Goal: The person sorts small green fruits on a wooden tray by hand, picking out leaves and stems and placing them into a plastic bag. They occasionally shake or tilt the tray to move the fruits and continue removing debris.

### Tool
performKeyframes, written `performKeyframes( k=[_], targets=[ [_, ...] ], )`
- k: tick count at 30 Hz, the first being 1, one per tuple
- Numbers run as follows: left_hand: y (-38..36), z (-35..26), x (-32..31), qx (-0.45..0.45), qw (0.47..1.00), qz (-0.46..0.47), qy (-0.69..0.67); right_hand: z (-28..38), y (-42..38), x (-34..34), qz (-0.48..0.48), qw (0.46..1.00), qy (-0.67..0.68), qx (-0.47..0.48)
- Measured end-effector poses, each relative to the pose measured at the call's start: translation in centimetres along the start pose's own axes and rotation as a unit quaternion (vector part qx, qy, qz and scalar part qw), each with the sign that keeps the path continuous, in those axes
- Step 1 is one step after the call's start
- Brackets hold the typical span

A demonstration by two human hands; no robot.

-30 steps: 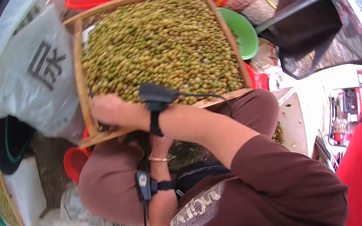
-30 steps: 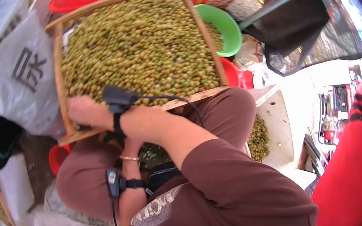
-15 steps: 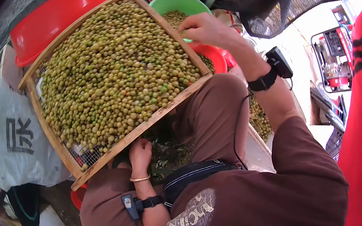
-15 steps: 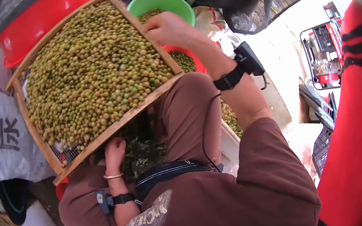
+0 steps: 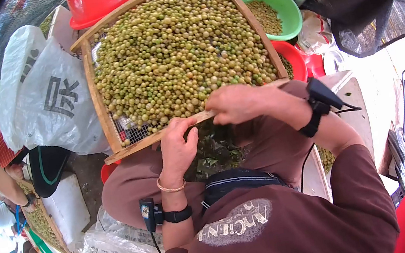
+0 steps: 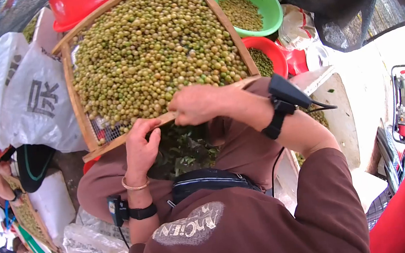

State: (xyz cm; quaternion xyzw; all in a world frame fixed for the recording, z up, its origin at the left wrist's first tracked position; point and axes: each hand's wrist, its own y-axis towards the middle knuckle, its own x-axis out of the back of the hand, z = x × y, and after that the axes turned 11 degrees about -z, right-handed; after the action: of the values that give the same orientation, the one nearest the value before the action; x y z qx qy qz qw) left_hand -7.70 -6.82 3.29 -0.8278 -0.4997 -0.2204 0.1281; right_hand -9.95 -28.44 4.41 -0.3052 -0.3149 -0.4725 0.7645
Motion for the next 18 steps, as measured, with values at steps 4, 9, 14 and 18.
performKeyframes(
  k=[4, 9, 14, 18],
  targets=[
    [2.4, 3.2, 0.9, -0.087, 0.986, 0.002, 0.14, -0.3, 3.4, -3.6, -0.055, 0.996, -0.034, 0.06],
    [5.3, 4.3, 1.3, -0.048, 0.986, 0.011, 0.158, -1.7, 6.7, -4.2, -0.203, 0.957, -0.18, 0.101],
    [10.2, 3.3, 2.7, -0.033, 0.978, -0.021, 0.204, -3.7, 13.4, -1.2, -0.117, 0.986, -0.115, 0.005],
    [13.5, 4.5, 4.8, -0.086, 0.976, -0.096, 0.175, -4.4, 16.2, 3.3, -0.118, 0.991, -0.032, 0.046]
  ],
)
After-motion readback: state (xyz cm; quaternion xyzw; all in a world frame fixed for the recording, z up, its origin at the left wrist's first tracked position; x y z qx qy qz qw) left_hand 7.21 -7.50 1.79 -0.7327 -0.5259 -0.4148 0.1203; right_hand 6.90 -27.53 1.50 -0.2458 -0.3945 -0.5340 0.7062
